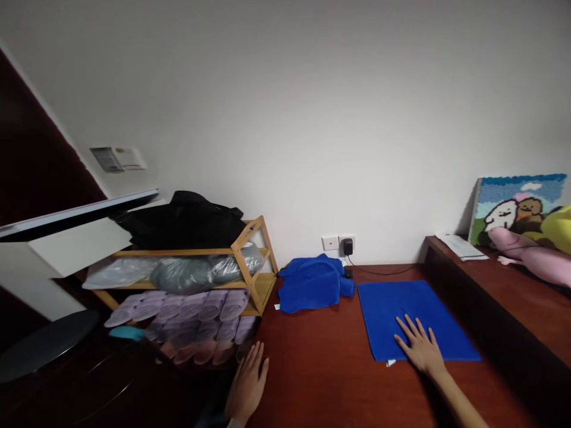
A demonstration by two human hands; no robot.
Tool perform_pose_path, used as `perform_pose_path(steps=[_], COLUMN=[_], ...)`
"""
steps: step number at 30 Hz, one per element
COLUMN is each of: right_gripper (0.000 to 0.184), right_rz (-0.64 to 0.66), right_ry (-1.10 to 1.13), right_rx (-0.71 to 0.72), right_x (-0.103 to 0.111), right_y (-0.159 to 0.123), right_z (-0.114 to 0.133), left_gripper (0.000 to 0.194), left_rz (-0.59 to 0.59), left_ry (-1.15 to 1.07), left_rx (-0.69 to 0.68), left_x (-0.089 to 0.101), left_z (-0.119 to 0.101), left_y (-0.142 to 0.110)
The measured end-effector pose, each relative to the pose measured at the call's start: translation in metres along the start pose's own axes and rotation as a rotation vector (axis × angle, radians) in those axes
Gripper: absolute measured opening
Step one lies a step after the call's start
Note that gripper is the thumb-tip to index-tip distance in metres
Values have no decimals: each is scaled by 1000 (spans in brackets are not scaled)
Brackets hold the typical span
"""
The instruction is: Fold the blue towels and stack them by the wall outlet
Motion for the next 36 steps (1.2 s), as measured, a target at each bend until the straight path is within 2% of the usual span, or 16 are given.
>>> perform_pose_path(steps=[5,9,20,23,25,26,28,31,34,36], right_gripper=[70,69,70,69,65,63,60,66,65,59], right_rz=[75,110,140,144,61,6,-75,-58,34,57], right_ry=[-19,-45,-47,-40,-41,-35,4,76,74,69], right_rx=[-29,-23,-47,-74,-9,72,309,627,642,587], right_x=[12,14,4,8,14,17,20,13,-5,-17], right_y=[49,77,116,120,117,114,104,88,83,78], right_z=[-14,-18,-29,-19,10,33,93,193,264,289], left_gripper=[59,56,56,55,55,56,56,56,55,55], left_rz=[-14,-32,-22,-20,-8,0,18,30,26,27], left_ry=[16,6,12,5,-5,-9,-15,-24,-33,-34], left_rx=[-4,-11,-8,-13,-9,-6,1,8,9,9], left_x=[-1,2,12,10,10,10,10,13,16,18], left_z=[2,2,-4,-5,-5,-5,-6,-7,-8,-8], left_y=[0,-1,-6,-7,-8,-8,-8,-8,-9,-10])
Point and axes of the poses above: each hand's wrist, its own y-axis towards the middle knuckle, its own x-axis out of the back of the hand, z = x × y, the point moved 4 cm from there along y, towards the middle knuckle, and after that the axes turned 9 degrees about y, right-handed, at the moved point
